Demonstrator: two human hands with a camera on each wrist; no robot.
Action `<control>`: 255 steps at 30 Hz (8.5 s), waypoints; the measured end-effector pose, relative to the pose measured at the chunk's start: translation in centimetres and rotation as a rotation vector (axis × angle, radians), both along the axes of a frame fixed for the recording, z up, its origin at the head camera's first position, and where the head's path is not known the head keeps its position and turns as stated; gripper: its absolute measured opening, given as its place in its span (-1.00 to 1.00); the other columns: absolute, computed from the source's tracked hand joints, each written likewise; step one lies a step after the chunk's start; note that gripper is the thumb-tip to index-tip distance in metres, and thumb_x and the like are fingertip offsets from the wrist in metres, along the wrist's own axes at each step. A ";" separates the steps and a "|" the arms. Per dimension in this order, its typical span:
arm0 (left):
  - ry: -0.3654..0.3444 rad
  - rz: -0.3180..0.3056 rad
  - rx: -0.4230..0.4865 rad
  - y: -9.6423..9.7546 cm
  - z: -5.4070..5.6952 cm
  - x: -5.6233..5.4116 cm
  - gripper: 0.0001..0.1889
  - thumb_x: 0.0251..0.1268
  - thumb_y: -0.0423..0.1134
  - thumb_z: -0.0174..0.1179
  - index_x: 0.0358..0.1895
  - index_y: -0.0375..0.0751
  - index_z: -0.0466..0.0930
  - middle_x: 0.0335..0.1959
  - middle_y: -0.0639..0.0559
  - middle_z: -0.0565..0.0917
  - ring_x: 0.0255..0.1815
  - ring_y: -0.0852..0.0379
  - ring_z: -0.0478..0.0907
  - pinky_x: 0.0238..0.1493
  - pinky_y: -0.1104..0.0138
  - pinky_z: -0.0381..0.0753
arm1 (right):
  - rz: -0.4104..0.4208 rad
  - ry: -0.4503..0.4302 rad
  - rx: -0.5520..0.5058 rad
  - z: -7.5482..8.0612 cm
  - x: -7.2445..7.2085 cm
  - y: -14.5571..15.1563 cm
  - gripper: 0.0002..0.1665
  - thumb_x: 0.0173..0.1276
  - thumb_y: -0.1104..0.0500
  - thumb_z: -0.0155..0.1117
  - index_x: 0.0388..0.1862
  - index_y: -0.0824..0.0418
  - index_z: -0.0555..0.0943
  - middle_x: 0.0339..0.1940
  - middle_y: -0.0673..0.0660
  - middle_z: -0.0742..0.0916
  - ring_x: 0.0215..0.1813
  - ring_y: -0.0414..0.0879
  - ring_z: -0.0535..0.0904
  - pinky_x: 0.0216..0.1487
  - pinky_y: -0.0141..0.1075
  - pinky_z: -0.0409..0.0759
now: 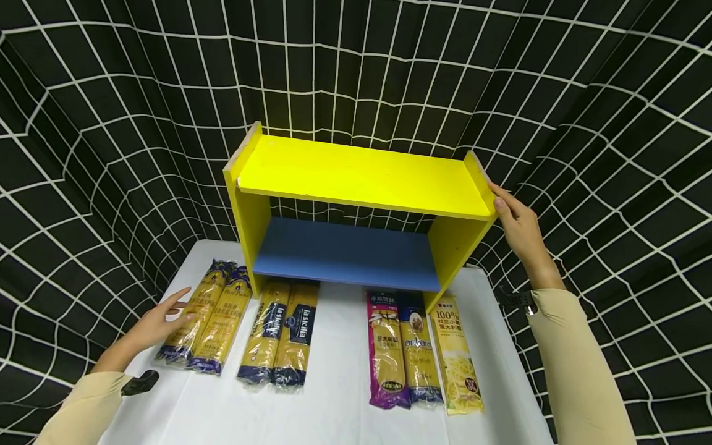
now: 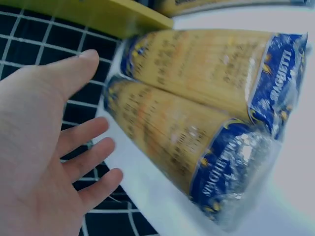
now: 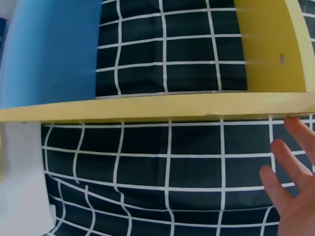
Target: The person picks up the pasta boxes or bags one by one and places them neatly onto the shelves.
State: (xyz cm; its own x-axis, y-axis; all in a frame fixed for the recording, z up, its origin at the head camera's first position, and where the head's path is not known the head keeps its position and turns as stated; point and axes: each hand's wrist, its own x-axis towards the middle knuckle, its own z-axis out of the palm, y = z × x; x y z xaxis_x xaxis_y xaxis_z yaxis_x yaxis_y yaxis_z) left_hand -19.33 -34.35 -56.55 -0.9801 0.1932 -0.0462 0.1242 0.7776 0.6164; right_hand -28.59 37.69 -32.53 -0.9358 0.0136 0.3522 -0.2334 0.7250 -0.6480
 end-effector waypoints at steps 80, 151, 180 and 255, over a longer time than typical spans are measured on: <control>-0.185 0.196 0.419 0.4 6.0 -5.9 -0.03 0.34 0.03 0.27 0.61 -0.09 -0.19 0.21 -0.51 0.49 -0.29 0.43 0.61 -0.24 0.40 0.69 | -0.049 0.010 -0.029 -0.5 -0.6 -0.4 -0.50 0.59 -0.23 -0.16 0.46 -0.42 0.30 0.52 0.07 0.44 0.34 -0.11 0.42 0.42 0.18 0.35; -0.070 0.108 0.799 15.8 32.1 -8.6 -0.08 0.09 -0.11 0.48 0.54 0.07 0.19 -0.25 0.19 0.71 -0.38 0.24 0.77 -0.32 0.38 0.73 | -0.032 0.007 -0.033 -0.4 0.0 -0.6 -0.49 0.58 -0.25 -0.17 0.47 -0.44 0.27 0.53 0.08 0.41 0.38 0.03 0.42 0.41 0.19 0.35; -0.052 0.154 0.503 16.7 30.0 -9.2 -0.16 0.18 0.05 0.40 0.52 0.03 0.23 0.11 -0.23 0.63 -0.46 0.30 0.72 -0.32 0.45 0.69 | -0.037 0.020 -0.022 -0.4 0.0 -0.7 -0.49 0.59 -0.24 -0.16 0.47 -0.42 0.28 0.52 0.09 0.43 0.36 -0.02 0.43 0.41 0.17 0.35; 0.212 0.003 -0.043 15.7 26.8 -2.7 -0.02 0.30 0.39 0.07 0.62 0.01 -0.12 0.14 -0.38 0.57 -0.16 -0.12 0.55 -0.34 0.27 0.43 | -0.048 0.016 -0.016 -0.6 0.1 -0.8 -0.48 0.58 -0.28 -0.20 0.47 -0.46 0.25 0.53 0.09 0.42 0.29 0.01 0.46 0.39 0.21 0.37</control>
State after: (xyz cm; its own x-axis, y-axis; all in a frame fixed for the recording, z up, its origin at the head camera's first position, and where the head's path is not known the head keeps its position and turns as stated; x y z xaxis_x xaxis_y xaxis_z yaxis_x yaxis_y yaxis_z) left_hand -21.98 -18.64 -29.79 -0.9694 0.1921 0.1525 0.2446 0.8031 0.5433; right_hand -28.52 36.86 -33.11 -0.9283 0.0644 0.3663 -0.2086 0.7252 -0.6561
